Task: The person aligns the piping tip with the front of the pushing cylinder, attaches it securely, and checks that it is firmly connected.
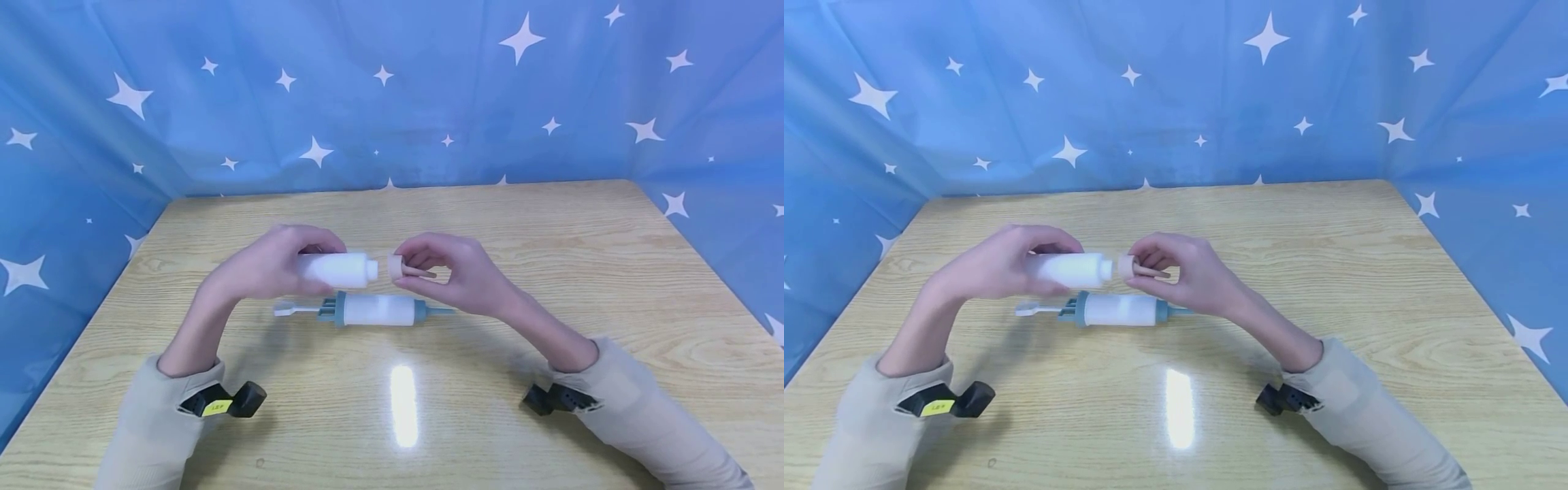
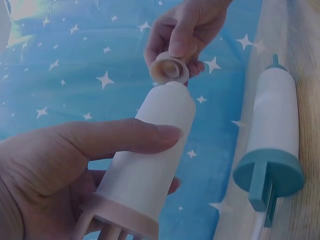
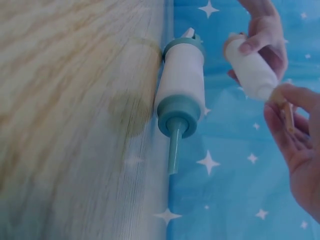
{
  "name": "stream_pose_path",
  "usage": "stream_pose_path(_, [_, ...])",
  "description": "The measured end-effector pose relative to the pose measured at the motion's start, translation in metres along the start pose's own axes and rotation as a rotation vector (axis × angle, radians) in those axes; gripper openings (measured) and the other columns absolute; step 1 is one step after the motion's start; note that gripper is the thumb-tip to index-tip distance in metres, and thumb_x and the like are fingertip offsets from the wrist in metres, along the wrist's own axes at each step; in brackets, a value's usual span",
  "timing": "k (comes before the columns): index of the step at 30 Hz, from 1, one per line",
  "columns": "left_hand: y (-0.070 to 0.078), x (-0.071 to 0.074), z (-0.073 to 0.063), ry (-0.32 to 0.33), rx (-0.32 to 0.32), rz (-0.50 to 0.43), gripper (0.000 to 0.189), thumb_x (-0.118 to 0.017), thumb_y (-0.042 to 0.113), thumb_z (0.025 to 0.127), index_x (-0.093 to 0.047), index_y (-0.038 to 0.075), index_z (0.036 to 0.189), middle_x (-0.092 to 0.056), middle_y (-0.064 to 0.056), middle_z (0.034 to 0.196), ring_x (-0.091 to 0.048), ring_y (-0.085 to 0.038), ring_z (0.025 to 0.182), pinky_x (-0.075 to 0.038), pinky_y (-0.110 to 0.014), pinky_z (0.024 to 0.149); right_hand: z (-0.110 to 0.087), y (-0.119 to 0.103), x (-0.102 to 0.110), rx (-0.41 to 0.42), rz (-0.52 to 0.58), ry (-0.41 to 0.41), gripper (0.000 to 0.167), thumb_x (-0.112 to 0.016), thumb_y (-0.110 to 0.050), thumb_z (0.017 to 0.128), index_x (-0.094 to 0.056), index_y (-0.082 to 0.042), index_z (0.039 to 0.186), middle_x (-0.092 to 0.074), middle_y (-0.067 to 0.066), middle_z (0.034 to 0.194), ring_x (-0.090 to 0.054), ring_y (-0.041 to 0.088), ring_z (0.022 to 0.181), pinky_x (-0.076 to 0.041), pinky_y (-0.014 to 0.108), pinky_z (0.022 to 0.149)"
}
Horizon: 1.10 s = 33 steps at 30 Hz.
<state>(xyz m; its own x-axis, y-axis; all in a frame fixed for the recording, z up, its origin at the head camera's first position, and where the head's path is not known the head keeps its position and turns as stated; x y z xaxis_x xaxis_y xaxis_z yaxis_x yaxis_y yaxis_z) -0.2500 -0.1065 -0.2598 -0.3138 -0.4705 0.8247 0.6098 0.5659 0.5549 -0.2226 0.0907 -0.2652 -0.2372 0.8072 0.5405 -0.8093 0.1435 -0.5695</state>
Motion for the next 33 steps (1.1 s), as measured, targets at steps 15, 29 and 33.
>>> stream_pose_path(15, [0.024,0.006,-0.002,0.090,-0.087,-0.002,0.041,-0.089,0.017,0.077,-0.073,0.013,0.114,-0.071,0.005,0.106,-0.062,-0.016,0.090,-0.050,-0.039,0.080,0.001,-0.006,0.006,0.047,-0.027,0.006,0.043,-0.086,0.005,0.073,-0.068,0.002,0.112,-0.073,0.005,0.098,-0.071,0.013,0.082,-0.058,0.025,0.074])
stream_pose_path(29, [0.035,0.001,0.001,0.135,-0.117,-0.012,0.043,-0.089,0.017,0.076,-0.075,0.011,0.117,-0.072,-0.001,0.109,-0.064,-0.017,0.091,-0.051,-0.039,0.076,0.003,-0.008,0.011,0.036,-0.050,-0.002,0.040,-0.086,0.003,0.075,-0.069,0.002,0.111,-0.073,0.006,0.102,-0.072,0.014,0.086,-0.058,0.026,0.076])
stream_pose_path(33, [0.036,-0.002,0.003,0.146,-0.125,-0.029,0.043,-0.089,0.016,0.077,-0.075,0.010,0.117,-0.072,-0.002,0.108,-0.064,-0.018,0.091,-0.051,-0.040,0.077,0.003,-0.008,0.015,0.009,-0.081,-0.007,0.039,-0.087,0.001,0.076,-0.071,0.001,0.111,-0.073,0.006,0.103,-0.072,0.014,0.087,-0.058,0.024,0.077])
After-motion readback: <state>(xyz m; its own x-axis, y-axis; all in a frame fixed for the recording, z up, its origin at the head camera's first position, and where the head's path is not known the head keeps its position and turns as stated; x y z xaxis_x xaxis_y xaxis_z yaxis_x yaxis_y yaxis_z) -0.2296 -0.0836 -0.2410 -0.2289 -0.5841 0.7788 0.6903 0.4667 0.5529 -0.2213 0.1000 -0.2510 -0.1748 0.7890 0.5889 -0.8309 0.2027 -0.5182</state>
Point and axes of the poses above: each hand's wrist, its own z-axis towards the middle knuckle, its own x-axis out of the back of the hand, y = z × x, the point moved 8 cm from there along z, towards the middle knuckle
